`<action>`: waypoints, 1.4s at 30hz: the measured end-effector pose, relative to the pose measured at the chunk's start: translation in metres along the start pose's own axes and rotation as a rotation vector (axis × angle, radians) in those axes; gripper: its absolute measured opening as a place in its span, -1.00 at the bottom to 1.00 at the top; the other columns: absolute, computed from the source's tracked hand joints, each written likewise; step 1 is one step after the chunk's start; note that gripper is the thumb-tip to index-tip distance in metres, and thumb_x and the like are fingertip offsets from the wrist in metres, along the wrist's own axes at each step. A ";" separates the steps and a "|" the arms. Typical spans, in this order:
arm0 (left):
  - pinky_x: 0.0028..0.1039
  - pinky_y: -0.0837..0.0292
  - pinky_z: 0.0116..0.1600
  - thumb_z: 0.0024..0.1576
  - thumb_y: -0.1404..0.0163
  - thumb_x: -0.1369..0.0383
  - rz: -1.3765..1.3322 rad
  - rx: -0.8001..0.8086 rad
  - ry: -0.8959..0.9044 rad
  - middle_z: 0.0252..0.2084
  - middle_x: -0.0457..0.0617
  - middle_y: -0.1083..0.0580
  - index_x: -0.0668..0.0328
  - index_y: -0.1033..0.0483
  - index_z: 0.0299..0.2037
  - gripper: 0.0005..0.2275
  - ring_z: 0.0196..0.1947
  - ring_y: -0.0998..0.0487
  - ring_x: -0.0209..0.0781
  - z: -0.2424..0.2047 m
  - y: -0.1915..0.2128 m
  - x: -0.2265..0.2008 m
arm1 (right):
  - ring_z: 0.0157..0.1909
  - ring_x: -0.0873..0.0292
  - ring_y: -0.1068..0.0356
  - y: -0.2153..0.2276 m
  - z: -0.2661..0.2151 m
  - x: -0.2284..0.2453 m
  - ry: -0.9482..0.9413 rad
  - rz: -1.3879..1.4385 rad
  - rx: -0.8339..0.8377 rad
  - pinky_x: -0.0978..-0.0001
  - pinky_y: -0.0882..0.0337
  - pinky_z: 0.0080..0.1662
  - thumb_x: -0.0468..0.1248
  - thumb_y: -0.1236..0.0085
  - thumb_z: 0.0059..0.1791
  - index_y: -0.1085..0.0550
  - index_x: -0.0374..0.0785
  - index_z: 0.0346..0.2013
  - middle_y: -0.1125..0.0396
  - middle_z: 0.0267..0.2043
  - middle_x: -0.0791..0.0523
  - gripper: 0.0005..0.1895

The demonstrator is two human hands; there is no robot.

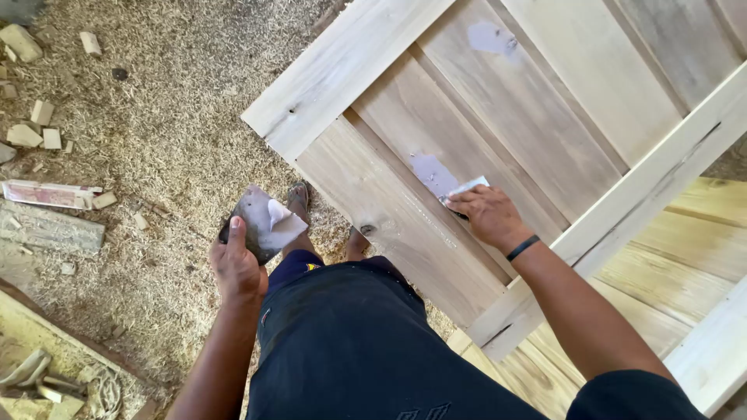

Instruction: Sand and scrape a wooden door frame to prepare it for finishing.

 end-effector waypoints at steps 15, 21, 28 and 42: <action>-0.28 -0.56 0.15 0.32 0.00 0.34 0.033 -0.056 0.085 -0.10 0.05 -0.55 0.38 -0.46 -0.01 -0.79 -0.07 -0.61 -0.11 0.012 0.022 0.016 | 0.09 0.14 -0.42 0.033 0.097 0.014 -0.113 0.052 -0.119 0.15 -0.33 0.08 -0.39 0.06 0.03 -0.62 0.05 -0.02 -0.51 0.07 0.26 -0.62; -0.29 -0.54 0.16 0.32 -0.01 0.32 -0.005 0.016 0.044 -0.05 0.06 -0.56 0.39 -0.48 0.03 -0.76 -0.06 -0.61 -0.13 0.008 0.011 0.009 | 0.05 0.12 -0.37 0.016 0.111 0.023 0.019 0.035 0.081 0.00 -0.23 0.06 -0.38 0.00 -0.11 -0.65 0.09 -0.13 -0.51 0.02 0.26 -0.60; -0.26 -0.53 0.17 0.31 -0.01 0.32 -0.023 0.018 0.074 -0.05 0.07 -0.56 0.42 -0.48 0.03 -0.74 -0.05 -0.61 -0.09 0.009 0.006 0.001 | 0.03 0.14 -0.47 0.056 0.055 0.019 0.051 0.150 -0.037 0.22 -0.43 0.07 -0.43 -0.01 -0.14 -0.65 0.06 -0.12 -0.54 -0.01 0.22 -0.56; -0.23 -0.53 0.12 0.28 -0.05 0.26 0.130 0.484 0.263 -0.01 0.10 -0.54 0.41 -0.48 0.04 -0.69 -0.04 -0.58 -0.08 0.118 -0.070 -0.031 | 0.17 0.11 -0.36 0.014 0.024 0.231 -0.596 0.220 -0.341 0.10 -0.30 0.19 -0.42 0.02 -0.03 -0.51 -0.11 0.17 -0.43 0.16 0.21 -0.53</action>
Point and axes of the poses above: each hand's wrist, its own z-axis towards the middle knuckle, its own y-axis out of the back of the hand, x = y × z, the point moved 4 cm from there along z, towards the middle knuckle
